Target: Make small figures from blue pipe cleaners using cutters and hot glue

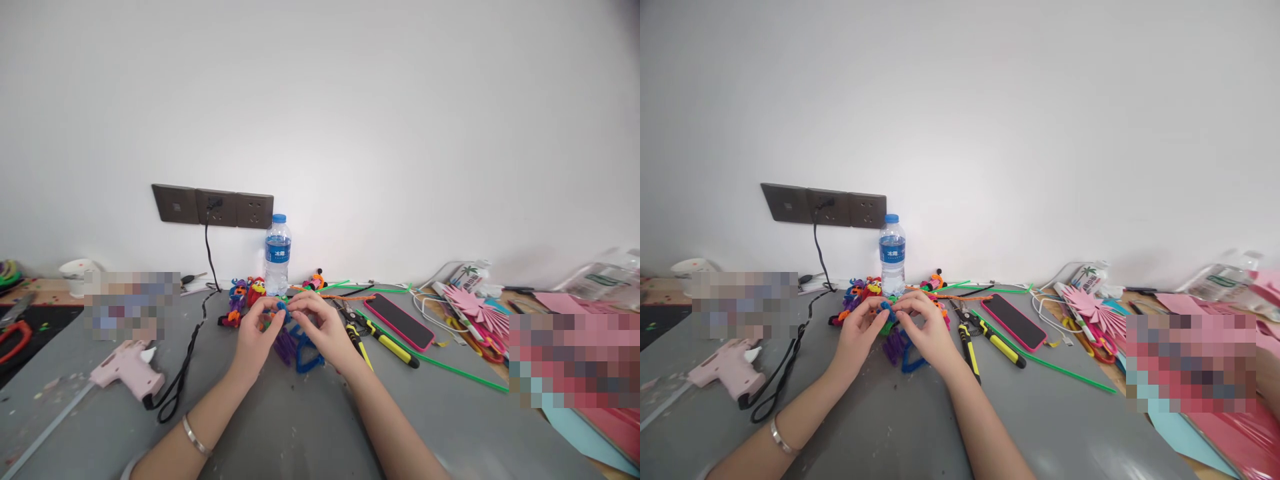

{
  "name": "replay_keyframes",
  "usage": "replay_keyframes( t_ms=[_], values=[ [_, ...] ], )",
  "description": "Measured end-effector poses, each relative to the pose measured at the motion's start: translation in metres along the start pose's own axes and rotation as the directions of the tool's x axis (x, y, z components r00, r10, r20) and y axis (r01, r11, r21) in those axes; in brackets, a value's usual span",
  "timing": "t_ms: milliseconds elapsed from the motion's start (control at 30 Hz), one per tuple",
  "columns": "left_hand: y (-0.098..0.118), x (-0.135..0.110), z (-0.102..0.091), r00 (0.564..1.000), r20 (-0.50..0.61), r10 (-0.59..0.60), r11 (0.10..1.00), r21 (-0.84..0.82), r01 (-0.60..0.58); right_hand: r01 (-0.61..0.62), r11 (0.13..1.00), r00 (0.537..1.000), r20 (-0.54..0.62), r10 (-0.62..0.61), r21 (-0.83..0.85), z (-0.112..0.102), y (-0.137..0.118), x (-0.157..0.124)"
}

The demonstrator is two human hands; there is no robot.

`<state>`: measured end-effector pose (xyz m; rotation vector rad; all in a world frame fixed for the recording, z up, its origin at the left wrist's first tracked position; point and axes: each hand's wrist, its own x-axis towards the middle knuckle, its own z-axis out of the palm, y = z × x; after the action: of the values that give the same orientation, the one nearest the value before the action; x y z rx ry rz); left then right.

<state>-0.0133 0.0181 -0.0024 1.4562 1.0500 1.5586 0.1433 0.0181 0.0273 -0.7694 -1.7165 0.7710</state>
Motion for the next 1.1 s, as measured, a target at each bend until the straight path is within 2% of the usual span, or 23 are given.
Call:
replay_keyframes(
  t_ms=[500, 800, 1100],
  values=[
    [0.0007, -0.0005, -0.0004, 0.999, -0.034, -0.005, 1.0, -0.002, 0.005, 0.016, 0.999, 0.999, 0.035, -0.015, -0.033, 0.0001, 0.0015, -0.0014],
    [-0.0024, 0.0023, -0.0003, 0.994, -0.075, -0.076, 0.993, -0.096, 0.069, 0.017, 1.0, 0.998, 0.061, -0.016, -0.014, 0.0002, -0.0022, -0.0021],
    [-0.0023, -0.0001, 0.0004, 0.997, -0.053, -0.063, 0.996, -0.07, 0.059, -0.056, 0.996, 0.994, 0.101, 0.05, 0.065, -0.0023, -0.0021, -0.0027]
  ],
)
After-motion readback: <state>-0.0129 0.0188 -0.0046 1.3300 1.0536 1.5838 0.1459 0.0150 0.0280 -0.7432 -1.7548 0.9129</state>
